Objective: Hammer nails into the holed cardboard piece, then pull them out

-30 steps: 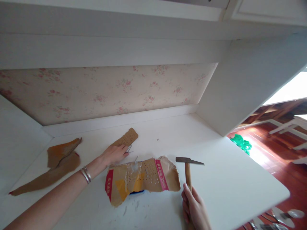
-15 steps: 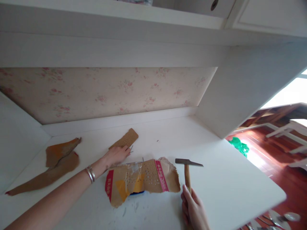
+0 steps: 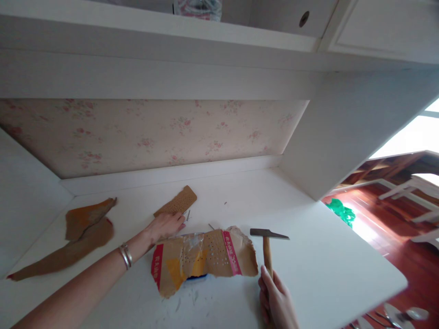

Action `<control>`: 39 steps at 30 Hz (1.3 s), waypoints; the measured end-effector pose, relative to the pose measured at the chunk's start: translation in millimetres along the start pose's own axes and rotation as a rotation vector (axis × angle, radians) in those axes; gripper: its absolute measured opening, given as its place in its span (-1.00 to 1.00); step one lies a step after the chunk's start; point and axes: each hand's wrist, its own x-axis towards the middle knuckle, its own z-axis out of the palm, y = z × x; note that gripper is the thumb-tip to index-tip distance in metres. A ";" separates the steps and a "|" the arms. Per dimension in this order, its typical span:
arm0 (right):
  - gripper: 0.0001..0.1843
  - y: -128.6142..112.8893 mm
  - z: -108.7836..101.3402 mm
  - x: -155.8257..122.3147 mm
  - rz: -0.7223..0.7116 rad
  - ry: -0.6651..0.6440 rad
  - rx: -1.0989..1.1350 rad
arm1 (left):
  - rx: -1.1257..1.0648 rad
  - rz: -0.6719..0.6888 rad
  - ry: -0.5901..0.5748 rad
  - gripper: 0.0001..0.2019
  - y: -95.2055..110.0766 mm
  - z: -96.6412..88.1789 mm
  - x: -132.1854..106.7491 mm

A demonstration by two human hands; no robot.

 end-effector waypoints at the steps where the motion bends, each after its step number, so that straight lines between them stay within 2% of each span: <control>1: -0.36 -0.5 0.6 -0.8 0.001 -0.004 0.002 | -0.010 0.001 -0.003 -0.71 1.6 -0.5 -1.6; 8: -0.37 -5.7 3.6 -3.7 0.015 0.009 0.021 | -0.169 -0.037 0.028 -0.82 10.0 -5.6 -8.5; 11: -0.38 -11.7 5.2 -7.6 0.043 0.015 0.017 | -0.308 -0.113 0.117 -0.83 7.3 -11.9 -13.3; 14: -0.38 -25.1 9.9 -16.4 0.075 0.003 0.007 | -0.500 -0.260 0.246 -0.73 6.8 -19.2 -22.8; 19: -0.39 -55.1 24.7 -30.4 0.083 -0.052 -0.003 | -0.892 -0.482 0.400 -0.50 23.2 -26.2 -55.9; 22: -0.43 -63.4 32.1 -30.2 0.037 -0.082 -0.079 | -1.158 -0.559 0.456 -0.57 38.3 -27.5 -83.1; 24: -0.45 -63.4 35.3 -27.5 -0.005 -0.113 -0.108 | -1.552 -0.660 0.511 -0.67 48.4 -27.1 -99.5; 26: -0.47 -61.0 37.5 -25.2 -0.026 -0.133 -0.105 | -1.788 -0.721 0.515 -0.71 58.7 -25.1 -112.1; 29: -0.47 -56.4 40.0 -25.2 -0.033 -0.111 -0.098 | -1.845 -0.762 0.517 -0.70 73.7 -20.3 -123.0; 33: -0.46 -51.4 42.3 -30.1 -0.029 -0.078 -0.093 | -1.859 -0.823 0.637 -0.63 85.7 -17.9 -129.1; 35: -0.45 -48.9 42.9 -32.9 -0.026 -0.077 -0.069 | -1.859 -0.824 0.671 -0.60 85.5 -19.1 -130.6; 39: -0.44 -43.1 43.3 -36.6 -0.010 -0.091 -0.031 | -1.788 -0.824 0.637 -0.56 77.2 -21.6 -131.6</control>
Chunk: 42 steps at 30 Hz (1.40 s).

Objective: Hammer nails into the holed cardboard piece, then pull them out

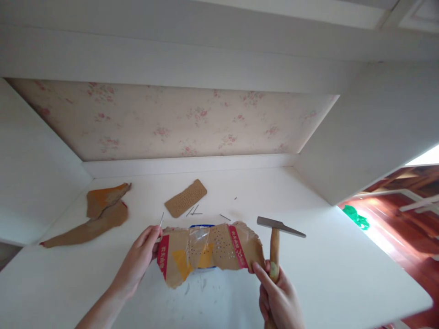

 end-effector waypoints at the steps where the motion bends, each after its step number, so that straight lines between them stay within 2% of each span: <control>1: -0.44 1.3 0.1 -0.4 0.002 -0.004 0.000 | 0.032 0.008 0.005 -0.55 0.8 -1.3 1.6; 8: -0.43 3.0 -0.6 -1.0 -0.009 -0.012 0.022 | 0.275 0.108 0.041 -0.50 -0.5 -5.1 6.2; 18: -0.41 0.9 -5.4 -2.6 -0.036 -0.004 0.013 | 0.337 0.209 0.046 -0.54 11.9 3.1 -0.6; 25: -0.42 2.1 -10.7 2.2 -0.061 -0.014 -0.023 | 0.326 0.189 0.006 -0.56 10.3 7.2 -2.1; 36: -0.43 5.8 -1.0 -3.5 -0.031 0.022 0.049 | 0.355 0.187 0.028 -0.55 13.4 6.4 -3.7; 42: -0.45 7.4 -3.9 -0.9 -0.042 0.007 0.047 | 0.391 0.184 0.000 -0.54 3.8 2.5 1.9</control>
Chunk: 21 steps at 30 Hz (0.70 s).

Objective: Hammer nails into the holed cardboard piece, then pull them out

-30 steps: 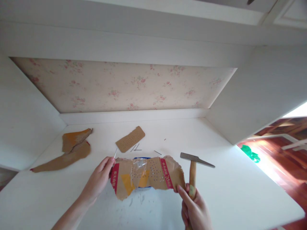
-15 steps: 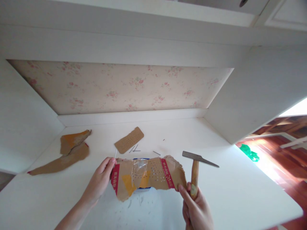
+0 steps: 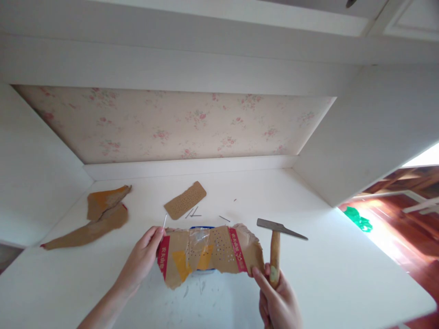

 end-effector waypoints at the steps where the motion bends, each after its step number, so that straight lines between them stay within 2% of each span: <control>1: -0.44 0.3 -0.4 0.2 0.000 -0.003 0.000 | 0.014 0.007 -0.014 -0.53 -2.1 -0.6 1.6; 4: -0.43 0.2 -0.5 0.0 0.009 -0.001 0.001 | 0.124 0.094 0.016 -0.51 -3.4 -4.1 5.5; 7: -0.42 -2.8 0.8 -1.5 0.018 0.003 -0.009 | 0.271 0.290 0.124 -0.56 5.1 -7.1 3.3; 10: -0.42 -7.6 2.4 -3.6 0.020 0.024 -0.035 | 0.356 0.448 0.087 -0.71 21.5 -3.7 -6.0; 15: -0.44 -11.3 -0.5 -5.6 0.034 0.030 -0.061 | 0.328 0.613 -0.060 -0.85 47.0 21.9 -17.7; 21: -0.39 -10.1 -13.8 -4.9 0.064 0.065 -0.077 | 0.314 0.701 -0.105 -0.89 58.4 58.9 -13.7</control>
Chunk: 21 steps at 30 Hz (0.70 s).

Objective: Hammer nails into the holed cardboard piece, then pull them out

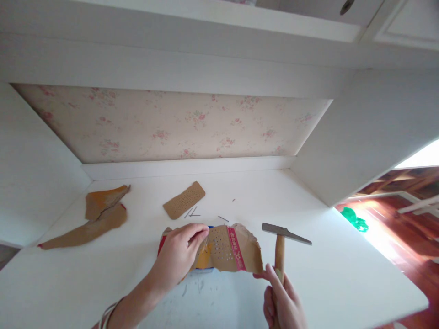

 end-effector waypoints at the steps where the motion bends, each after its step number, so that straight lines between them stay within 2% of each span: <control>1: -0.39 -0.2 -1.9 0.1 -0.002 0.005 0.003 | 0.006 0.015 -0.009 -0.89 0.8 4.4 2.0; 9: -0.38 -1.9 -6.5 0.3 0.020 0.027 0.053 | 0.024 0.057 -0.061 -0.89 -2.0 24.1 7.6; 21: -0.36 -1.8 -3.4 -0.2 0.025 0.016 0.050 | 0.057 0.140 -0.058 -0.86 4.0 28.7 8.6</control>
